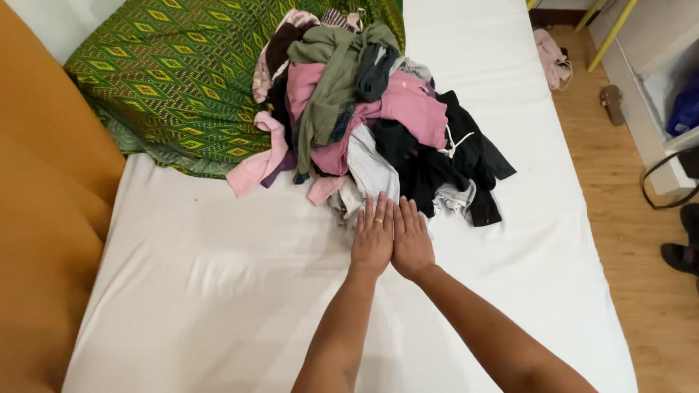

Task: The person folds a pair of black pants and a black top on a white bed. They smooth the fabric, fold the items into neat rectangles, and place them on the bed.

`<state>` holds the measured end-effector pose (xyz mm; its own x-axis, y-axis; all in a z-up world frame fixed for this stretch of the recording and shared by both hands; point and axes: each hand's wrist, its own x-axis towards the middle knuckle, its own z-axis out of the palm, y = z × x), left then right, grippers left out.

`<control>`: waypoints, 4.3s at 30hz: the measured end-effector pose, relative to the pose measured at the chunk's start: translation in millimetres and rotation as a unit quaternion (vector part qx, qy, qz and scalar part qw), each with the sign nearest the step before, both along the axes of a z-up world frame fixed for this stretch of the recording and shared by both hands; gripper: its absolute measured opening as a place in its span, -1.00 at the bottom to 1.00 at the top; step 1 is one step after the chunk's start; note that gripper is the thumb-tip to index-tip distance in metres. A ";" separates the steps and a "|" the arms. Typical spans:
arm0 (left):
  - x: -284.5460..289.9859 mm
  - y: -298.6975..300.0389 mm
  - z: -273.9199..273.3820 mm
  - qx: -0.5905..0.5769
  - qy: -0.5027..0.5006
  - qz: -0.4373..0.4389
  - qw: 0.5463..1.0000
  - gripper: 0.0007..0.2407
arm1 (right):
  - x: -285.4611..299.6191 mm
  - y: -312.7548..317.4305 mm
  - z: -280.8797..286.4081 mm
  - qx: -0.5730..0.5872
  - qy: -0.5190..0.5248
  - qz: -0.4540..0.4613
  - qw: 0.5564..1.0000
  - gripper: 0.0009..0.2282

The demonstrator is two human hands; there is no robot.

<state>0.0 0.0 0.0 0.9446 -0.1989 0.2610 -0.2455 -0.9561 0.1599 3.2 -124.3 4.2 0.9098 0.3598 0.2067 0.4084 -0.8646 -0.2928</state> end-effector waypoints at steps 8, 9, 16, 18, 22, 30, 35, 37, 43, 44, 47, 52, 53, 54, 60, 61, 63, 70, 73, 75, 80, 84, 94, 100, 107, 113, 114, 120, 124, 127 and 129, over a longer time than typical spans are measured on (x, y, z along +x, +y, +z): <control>61.0 19.2 4.4 -0.025 0.001 -0.034 0.999 -0.45 | 53.6 -9.4 14.6 -0.001 -0.011 0.012 1.000 -0.29; 69.0 19.1 8.0 -0.015 0.007 -0.029 0.999 -0.44 | 61.3 -10.7 13.7 0.007 -0.021 0.020 1.000 -0.31; 144.3 13.8 23.3 -0.030 0.034 -0.013 0.999 -0.63 | 127.8 -21.6 5.8 0.014 -0.057 0.031 0.998 -0.35; 165.7 9.0 12.8 -0.023 -0.006 0.018 1.000 -0.69 | 134.6 -25.6 10.1 -0.007 -0.077 0.039 0.996 -0.37; 187.3 6.1 32.7 -0.011 0.028 0.031 0.999 -0.71 | 145.0 -24.9 22.8 -0.031 -0.062 0.046 0.997 -0.38; 191.1 -10.3 40.5 0.008 0.067 0.041 0.997 -0.77 | 157.7 -15.8 9.7 0.028 -0.057 0.031 0.997 -0.42; 170.1 -23.2 -20.4 -0.044 -0.055 0.070 0.995 -0.75 | 144.3 -16.1 0.1 0.051 -0.048 0.020 0.997 -0.40; 145.6 -21.5 -5.3 -0.066 -0.082 0.075 0.992 -0.74 | 134.4 -19.9 2.8 0.050 -0.036 0.021 0.998 -0.44; 68.6 10.7 99.4 -0.087 0.083 -0.064 0.991 -0.83 | 93.2 -38.6 49.9 0.048 -0.018 0.084 0.995 -0.69; 60.2 18.6 109.4 -0.111 0.069 -0.116 0.985 -0.83 | 84.8 -43.4 62.7 0.048 -0.032 0.113 0.992 -0.70; 46.4 38.4 130.6 -0.171 0.051 -0.194 0.964 -0.82 | 69.8 -57.1 92.4 0.095 -0.032 0.170 0.980 -0.77; 32.2 47.5 161.0 -0.283 0.117 -0.253 0.918 -0.80 | 46.2 -69.4 132.3 0.203 0.209 0.032 0.956 -0.79; 24.1 46.4 182.0 -0.331 0.123 -0.244 0.903 -0.81 | 42.6 -70.2 144.8 0.230 0.207 0.052 0.949 -0.82; 15.9 45.0 202.5 -0.379 0.128 -0.235 0.886 -0.81 | 39.1 -71.2 156.7 0.257 0.205 0.072 0.942 -0.85; -7.1 48.9 296.7 -0.381 0.120 -0.227 0.888 -0.71 | 16.3 -69.4 230.6 0.310 0.243 0.091 0.915 -0.85; -10.2 49.6 300.8 -0.381 0.123 -0.229 0.887 -0.71 | 10.0 -69.7 235.8 0.311 0.244 0.087 0.914 -0.85; -9.0 51.9 312.7 -0.380 0.100 -0.298 0.870 -0.62 | 6.6 -69.3 250.1 0.348 0.229 0.157 0.896 -0.88; -20.3 41.1 336.3 -0.444 0.145 -0.261 0.845 -0.82 | -38.8 -52.5 307.1 0.404 0.248 0.104 0.874 -0.75; -20.3 34.9 351.0 -0.487 0.120 -0.277 0.820 -0.82 | -49.7 -46.8 320.1 0.482 0.235 0.185 0.824 -0.82; -20.4 28.0 359.6 -0.502 0.121 -0.282 0.809 -0.85 | -49.5 -47.2 314.0 0.410 0.207 0.188 0.868 -0.82; -41.1 22.7 394.6 -0.536 0.071 -0.351 0.764 -0.85 | -40.2 -50.1 252.0 0.346 0.247 0.079 0.902 -0.82; -55.6 32.8 432.7 -0.592 0.078 -0.394 0.699 -0.86 | -29.7 -50.1 227.1 0.434 0.238 0.117 0.861 -0.83; -58.2 70.0 443.1 -0.421 -0.061 -0.378 0.822 -0.71 | -67.1 -35.9 325.5 0.409 0.094 0.127 0.899 -0.83; -69.3 44.8 420.8 -0.324 0.137 -0.306 0.885 -0.33 | -90.6 -23.9 361.8 0.438 0.043 0.094 0.893 -0.86; -56.9 50.8 425.7 -0.368 0.019 -0.278 0.887 -0.78 | -86.8 -39.3 341.8 0.464 0.020 0.096 0.881 -0.86; -91.9 40.6 458.7 -0.504 0.049 -0.345 0.790 -0.89 | -75.9 -50.3 304.7 0.452 0.088 0.068 0.885 -0.85; -99.1 39.3 464.8 -0.506 0.040 -0.356 0.785 -0.90 | -70.9 -55.0 292.4 0.454 0.057 0.054 0.888 -0.86; -115.3 35.0 483.1 -0.545 -0.013 -0.411 0.731 -0.88 | -84.4 -44.4 318.2 0.377 0.018 0.026 0.925 -0.62; -130.6 39.9 496.3 -0.532 -0.002 -0.484 0.695 -0.87 | -73.0 -51.3 283.7 0.323 -0.034 0.143 0.935 -0.58; -124.9 47.6 487.3 -0.554 0.058 -0.489 0.672 -0.86 | -77.1 -57.8 273.1 0.418 0.183 0.079 0.886 -0.63; -111.1 53.6 474.2 -0.571 0.047 -0.406 0.712 -0.85 | -72.9 -67.9 271.8 0.368 0.248 -0.075 0.893 -0.80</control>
<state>-111.1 53.6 474.2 0.6628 -0.3979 0.6343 -0.5807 0.2617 0.7709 -69.7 -192.2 276.1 0.9815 0.1599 -0.1049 -0.0333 -0.3973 -0.9171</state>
